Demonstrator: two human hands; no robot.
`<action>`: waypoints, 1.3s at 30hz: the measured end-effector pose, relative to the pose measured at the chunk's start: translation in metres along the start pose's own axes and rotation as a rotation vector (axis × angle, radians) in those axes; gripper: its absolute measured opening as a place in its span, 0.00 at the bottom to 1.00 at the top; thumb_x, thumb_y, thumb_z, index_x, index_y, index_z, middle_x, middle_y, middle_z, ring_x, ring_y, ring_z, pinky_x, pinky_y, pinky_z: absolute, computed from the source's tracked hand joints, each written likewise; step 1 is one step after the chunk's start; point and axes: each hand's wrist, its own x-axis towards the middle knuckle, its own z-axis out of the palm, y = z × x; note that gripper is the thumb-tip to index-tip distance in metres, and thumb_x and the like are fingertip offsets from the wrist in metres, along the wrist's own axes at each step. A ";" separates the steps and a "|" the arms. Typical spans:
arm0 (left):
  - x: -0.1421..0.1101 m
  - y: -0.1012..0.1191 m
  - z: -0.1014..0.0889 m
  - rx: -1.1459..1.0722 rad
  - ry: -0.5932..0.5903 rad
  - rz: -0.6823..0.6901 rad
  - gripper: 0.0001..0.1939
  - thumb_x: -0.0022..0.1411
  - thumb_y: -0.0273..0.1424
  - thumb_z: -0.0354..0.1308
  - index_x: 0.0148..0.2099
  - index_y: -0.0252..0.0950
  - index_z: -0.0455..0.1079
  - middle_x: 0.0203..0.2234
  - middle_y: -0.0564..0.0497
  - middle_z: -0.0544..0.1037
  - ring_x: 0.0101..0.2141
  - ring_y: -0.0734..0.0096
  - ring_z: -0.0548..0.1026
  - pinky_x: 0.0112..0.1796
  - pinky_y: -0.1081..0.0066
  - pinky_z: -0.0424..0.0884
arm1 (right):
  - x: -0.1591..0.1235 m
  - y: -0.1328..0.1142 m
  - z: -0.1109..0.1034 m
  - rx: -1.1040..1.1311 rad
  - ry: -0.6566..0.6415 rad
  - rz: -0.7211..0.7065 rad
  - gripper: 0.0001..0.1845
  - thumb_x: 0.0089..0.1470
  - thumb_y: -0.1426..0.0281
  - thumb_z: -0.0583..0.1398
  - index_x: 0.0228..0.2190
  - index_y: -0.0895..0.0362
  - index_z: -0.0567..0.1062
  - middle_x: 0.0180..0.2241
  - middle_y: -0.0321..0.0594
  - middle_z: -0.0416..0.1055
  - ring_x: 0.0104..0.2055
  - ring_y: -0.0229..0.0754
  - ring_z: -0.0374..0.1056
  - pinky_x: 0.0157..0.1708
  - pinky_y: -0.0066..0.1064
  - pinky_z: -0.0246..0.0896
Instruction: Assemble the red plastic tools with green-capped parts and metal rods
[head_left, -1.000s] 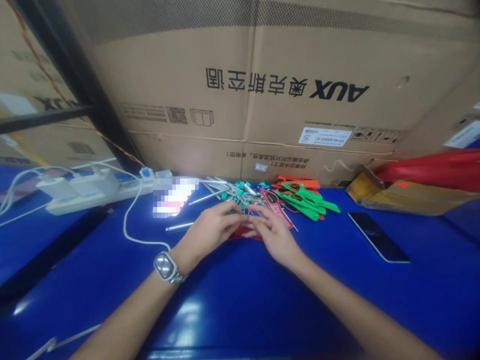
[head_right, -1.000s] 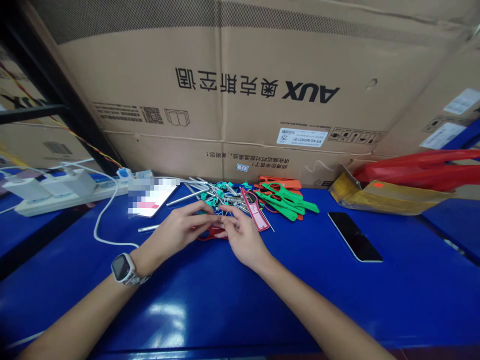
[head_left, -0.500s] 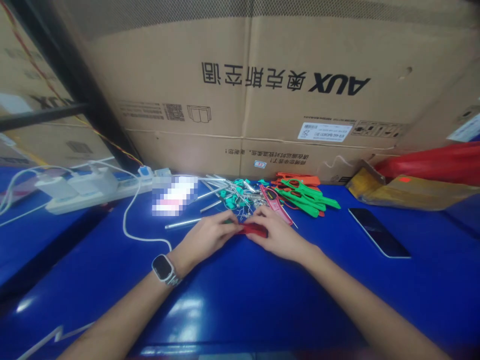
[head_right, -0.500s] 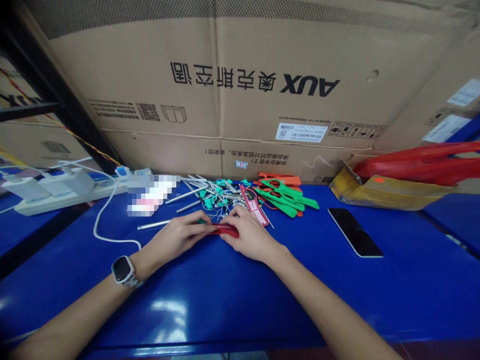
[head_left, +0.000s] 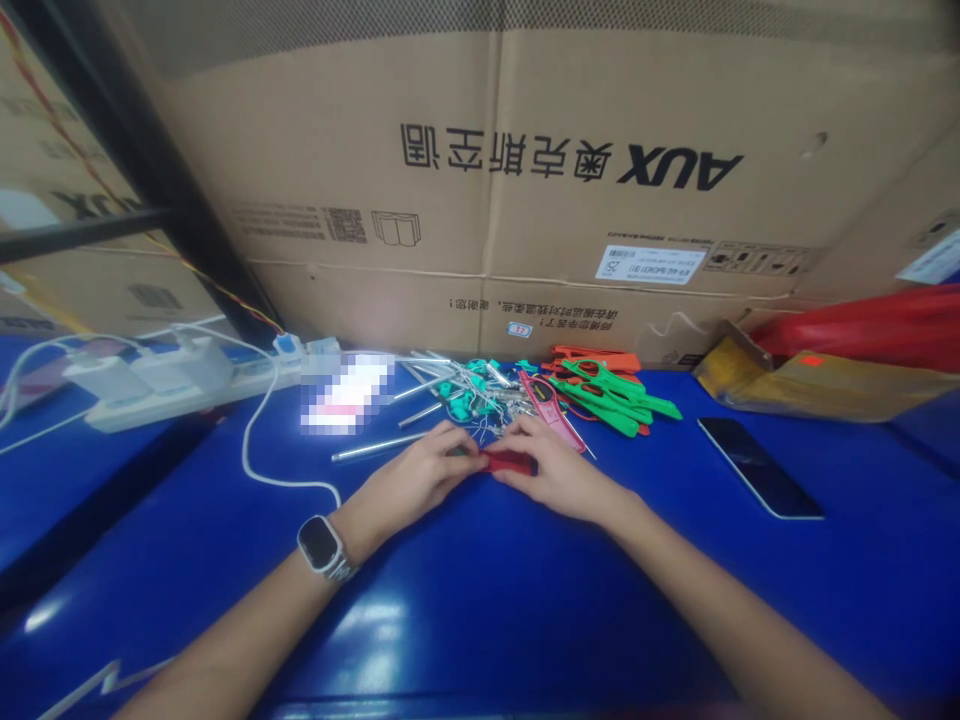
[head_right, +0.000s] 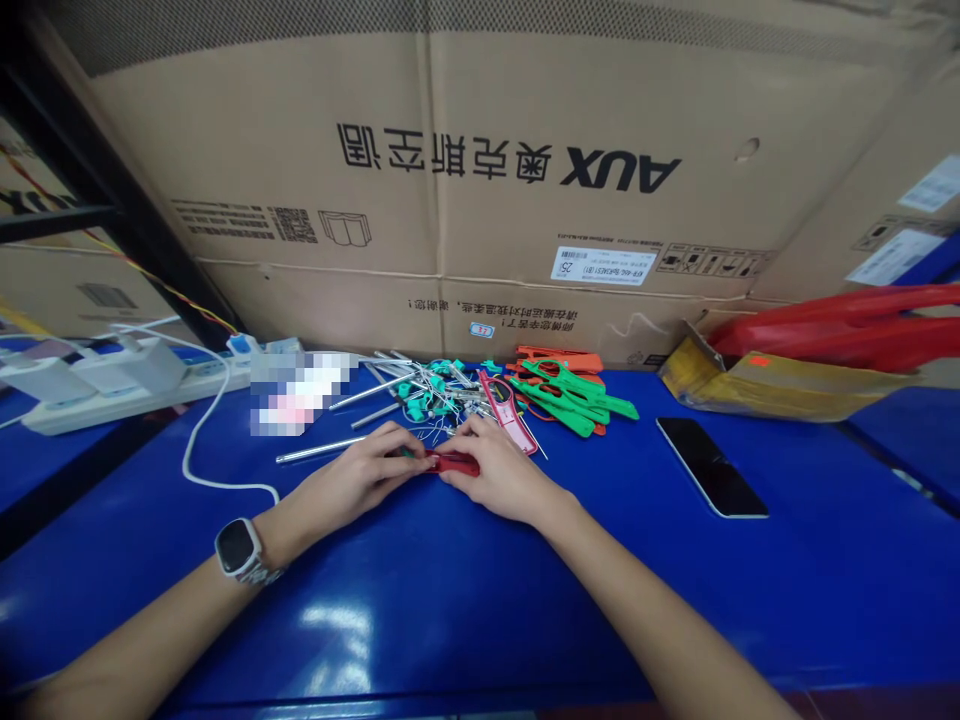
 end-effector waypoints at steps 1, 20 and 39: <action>0.000 0.001 0.000 0.004 -0.006 -0.006 0.15 0.71 0.26 0.49 0.52 0.38 0.75 0.43 0.45 0.75 0.45 0.65 0.71 0.45 0.64 0.72 | 0.000 0.000 0.000 0.007 -0.002 0.000 0.12 0.58 0.69 0.63 0.46 0.51 0.77 0.44 0.41 0.66 0.48 0.44 0.65 0.53 0.40 0.61; -0.001 0.001 -0.003 -0.060 -0.078 -0.076 0.18 0.69 0.23 0.48 0.53 0.41 0.74 0.43 0.47 0.75 0.45 0.64 0.72 0.46 0.63 0.72 | 0.001 0.002 -0.003 0.058 -0.018 0.030 0.14 0.57 0.70 0.64 0.47 0.52 0.78 0.44 0.41 0.66 0.47 0.43 0.65 0.52 0.40 0.61; -0.001 0.005 -0.014 -0.219 0.152 -0.294 0.18 0.61 0.20 0.50 0.49 0.37 0.74 0.36 0.50 0.80 0.33 0.71 0.77 0.34 0.71 0.72 | 0.002 0.002 -0.008 0.045 -0.020 0.029 0.15 0.55 0.73 0.65 0.46 0.53 0.79 0.40 0.41 0.69 0.43 0.43 0.67 0.47 0.39 0.63</action>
